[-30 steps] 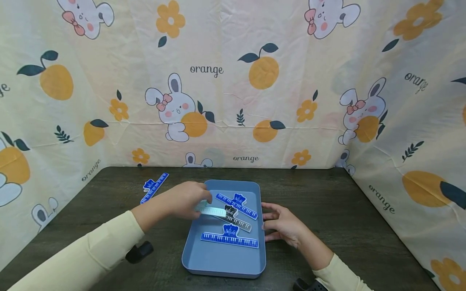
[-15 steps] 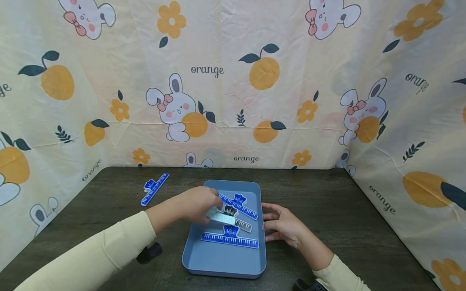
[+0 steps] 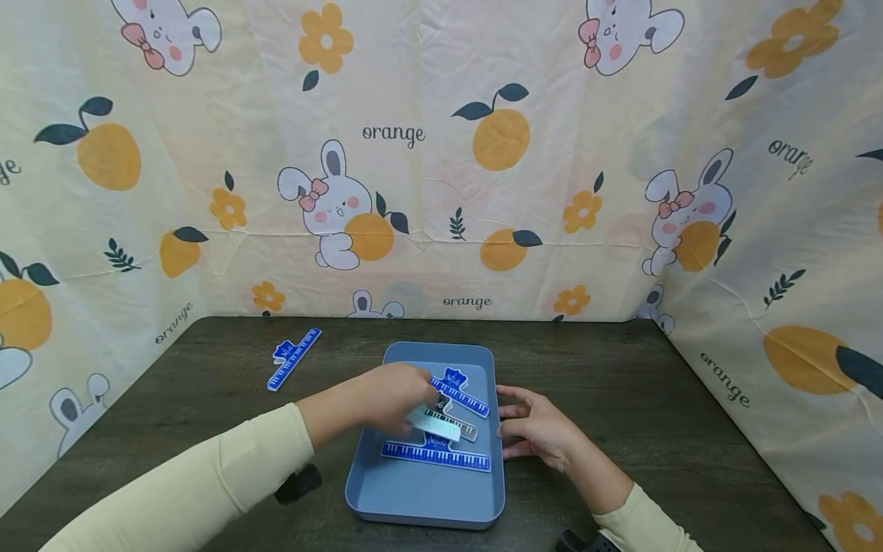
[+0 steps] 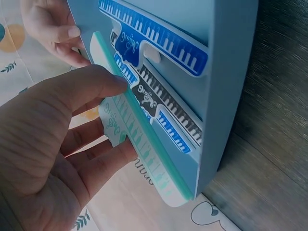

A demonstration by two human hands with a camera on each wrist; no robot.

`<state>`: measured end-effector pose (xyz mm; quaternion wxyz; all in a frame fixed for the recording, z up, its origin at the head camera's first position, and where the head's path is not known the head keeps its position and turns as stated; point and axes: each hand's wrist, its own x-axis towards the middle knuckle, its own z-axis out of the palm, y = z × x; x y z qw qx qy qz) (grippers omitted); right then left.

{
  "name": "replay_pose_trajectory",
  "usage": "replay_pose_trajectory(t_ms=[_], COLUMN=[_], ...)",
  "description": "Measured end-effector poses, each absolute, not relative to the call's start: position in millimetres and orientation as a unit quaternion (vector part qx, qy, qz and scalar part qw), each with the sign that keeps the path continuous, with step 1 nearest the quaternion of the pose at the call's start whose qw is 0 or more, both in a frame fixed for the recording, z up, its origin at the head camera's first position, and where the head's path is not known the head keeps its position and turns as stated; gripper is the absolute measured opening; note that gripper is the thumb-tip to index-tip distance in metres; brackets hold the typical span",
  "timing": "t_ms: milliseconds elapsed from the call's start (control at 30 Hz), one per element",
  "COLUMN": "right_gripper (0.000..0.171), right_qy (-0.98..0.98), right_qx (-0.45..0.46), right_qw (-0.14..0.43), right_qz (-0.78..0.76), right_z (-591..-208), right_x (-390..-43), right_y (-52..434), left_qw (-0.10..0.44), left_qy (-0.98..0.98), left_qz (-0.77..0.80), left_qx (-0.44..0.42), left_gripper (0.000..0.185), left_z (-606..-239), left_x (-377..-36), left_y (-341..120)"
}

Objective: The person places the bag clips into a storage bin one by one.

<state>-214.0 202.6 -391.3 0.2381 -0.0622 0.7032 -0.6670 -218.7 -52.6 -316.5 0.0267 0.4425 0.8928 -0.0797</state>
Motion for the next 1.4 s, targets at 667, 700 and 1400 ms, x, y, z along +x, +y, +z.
replay_pose_trajectory(t_ms=[667,700,1400], right_gripper=[0.081,0.081,0.082], right_qy=[0.711,0.711,0.714], right_qx=[-0.048,-0.048,-0.054], right_qw=[0.239,0.239,0.24], right_qz=[-0.659,-0.659,-0.655], right_z=[-386.9,-386.7,-386.9], right_x=[-211.4,-211.5,-210.2], right_y=[200.5,200.5,200.1], left_qw=[0.077,0.077,0.061], left_qy=[0.899,0.899,0.891], left_qz=[-0.084,-0.084,-0.124], left_qx=[0.423,0.424,0.433], left_gripper=[0.036,0.036,0.04], left_z=[-325.4,-325.4,-328.1], left_x=[-206.0,-206.0,-202.9], left_y=[-29.8,-29.5,-28.3])
